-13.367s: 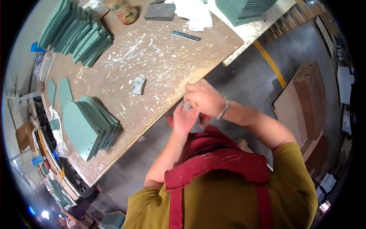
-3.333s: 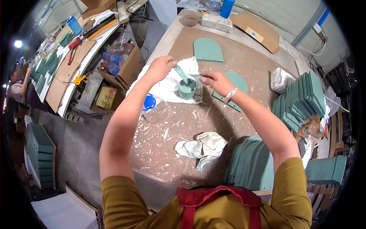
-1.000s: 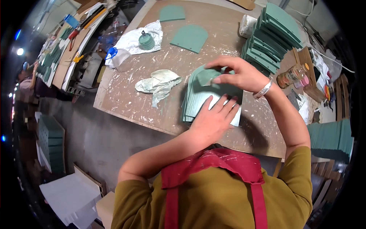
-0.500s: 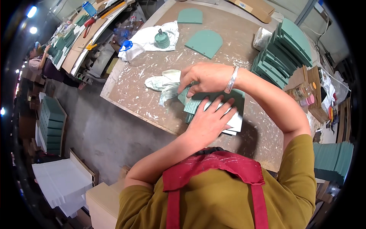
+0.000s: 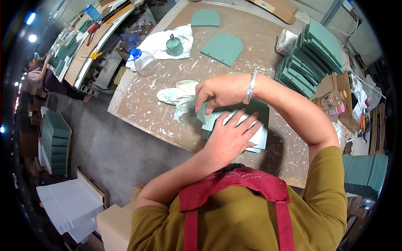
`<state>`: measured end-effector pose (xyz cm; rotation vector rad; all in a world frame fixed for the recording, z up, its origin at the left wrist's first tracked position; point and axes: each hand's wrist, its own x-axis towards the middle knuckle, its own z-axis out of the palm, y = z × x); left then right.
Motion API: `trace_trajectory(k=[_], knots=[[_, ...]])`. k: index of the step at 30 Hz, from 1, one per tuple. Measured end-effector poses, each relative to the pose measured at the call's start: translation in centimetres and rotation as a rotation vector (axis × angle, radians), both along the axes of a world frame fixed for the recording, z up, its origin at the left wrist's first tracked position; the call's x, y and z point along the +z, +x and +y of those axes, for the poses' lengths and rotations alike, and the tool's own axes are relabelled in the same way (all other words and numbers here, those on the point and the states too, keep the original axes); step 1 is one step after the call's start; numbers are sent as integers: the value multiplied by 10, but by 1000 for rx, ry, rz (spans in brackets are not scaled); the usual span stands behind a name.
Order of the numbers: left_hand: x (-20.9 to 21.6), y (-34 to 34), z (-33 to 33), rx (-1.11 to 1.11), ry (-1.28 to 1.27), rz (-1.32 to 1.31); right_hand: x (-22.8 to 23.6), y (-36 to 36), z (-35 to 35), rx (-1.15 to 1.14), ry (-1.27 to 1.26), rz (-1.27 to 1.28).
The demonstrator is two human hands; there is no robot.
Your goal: The person wipes several light-green furniture parts with a white cloth, handling them one at a time from a stack and placing them into another stack.
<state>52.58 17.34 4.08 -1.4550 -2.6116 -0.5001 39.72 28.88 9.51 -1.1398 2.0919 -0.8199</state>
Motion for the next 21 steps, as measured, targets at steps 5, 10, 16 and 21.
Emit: trace_trajectory(k=[5, 10, 16, 21], knots=[[7, -2, 0, -16, 27, -12, 4, -21, 26, -109, 42, 141], [10, -3, -1, -32, 39, -14, 12, -27, 45, -195, 31, 195], [3, -4, 1, -21, 23, 16, 15, 8, 6, 36, -105, 127], [4, -3, 2, -21, 35, 21, 2, -5, 0, 25, 26, 154]])
